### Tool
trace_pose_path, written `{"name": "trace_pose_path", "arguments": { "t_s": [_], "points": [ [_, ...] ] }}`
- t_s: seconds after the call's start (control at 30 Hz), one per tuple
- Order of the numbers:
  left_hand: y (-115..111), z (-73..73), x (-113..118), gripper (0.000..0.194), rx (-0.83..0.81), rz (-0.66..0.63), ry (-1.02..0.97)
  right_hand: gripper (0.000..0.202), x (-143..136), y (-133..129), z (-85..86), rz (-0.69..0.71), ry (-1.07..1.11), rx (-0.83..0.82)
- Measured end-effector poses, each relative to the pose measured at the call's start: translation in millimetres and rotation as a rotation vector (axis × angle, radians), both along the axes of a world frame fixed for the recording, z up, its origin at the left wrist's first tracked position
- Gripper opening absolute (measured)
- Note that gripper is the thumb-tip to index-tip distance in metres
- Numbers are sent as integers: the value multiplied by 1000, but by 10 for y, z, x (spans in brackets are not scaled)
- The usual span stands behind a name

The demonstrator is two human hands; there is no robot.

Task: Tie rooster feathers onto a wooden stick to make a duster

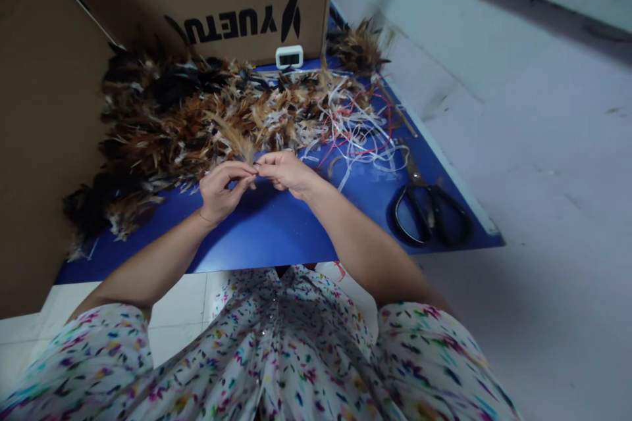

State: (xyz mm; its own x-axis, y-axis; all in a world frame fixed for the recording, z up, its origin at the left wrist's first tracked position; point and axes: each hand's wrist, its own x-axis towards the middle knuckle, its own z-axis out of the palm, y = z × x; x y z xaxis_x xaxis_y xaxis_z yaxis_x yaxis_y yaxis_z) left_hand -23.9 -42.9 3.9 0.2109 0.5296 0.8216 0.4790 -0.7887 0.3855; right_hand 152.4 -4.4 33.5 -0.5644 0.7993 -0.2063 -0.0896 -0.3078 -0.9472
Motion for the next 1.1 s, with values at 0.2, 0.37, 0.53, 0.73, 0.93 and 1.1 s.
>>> {"name": "trace_pose_path", "arguments": {
  "t_s": [0.2, 0.37, 0.53, 0.73, 0.93, 1.1],
  "points": [
    [3, -16, 2, 14, -166, -54, -100, 14, 48, 15, 38, 40, -54, 70],
    [32, -13, 22, 23, -310, -114, -214, 8, 148, 41, 85, 47, -201, 331],
    [56, -26, 37, 32, -485, -142, -286, 8, 244, 116, 47, 4, -419, 589],
    [96, -48, 39, 34, -634, -180, -352, 9, 315, 133, 92, 32, -353, 571],
    [113, -53, 64, 45, -738, -239, -445, 9, 312, 83, 159, 35, -329, 534],
    [109, -58, 68, 48, -781, -252, -443, 10, 314, 66, 173, 38, -318, 538]
  ]
}}
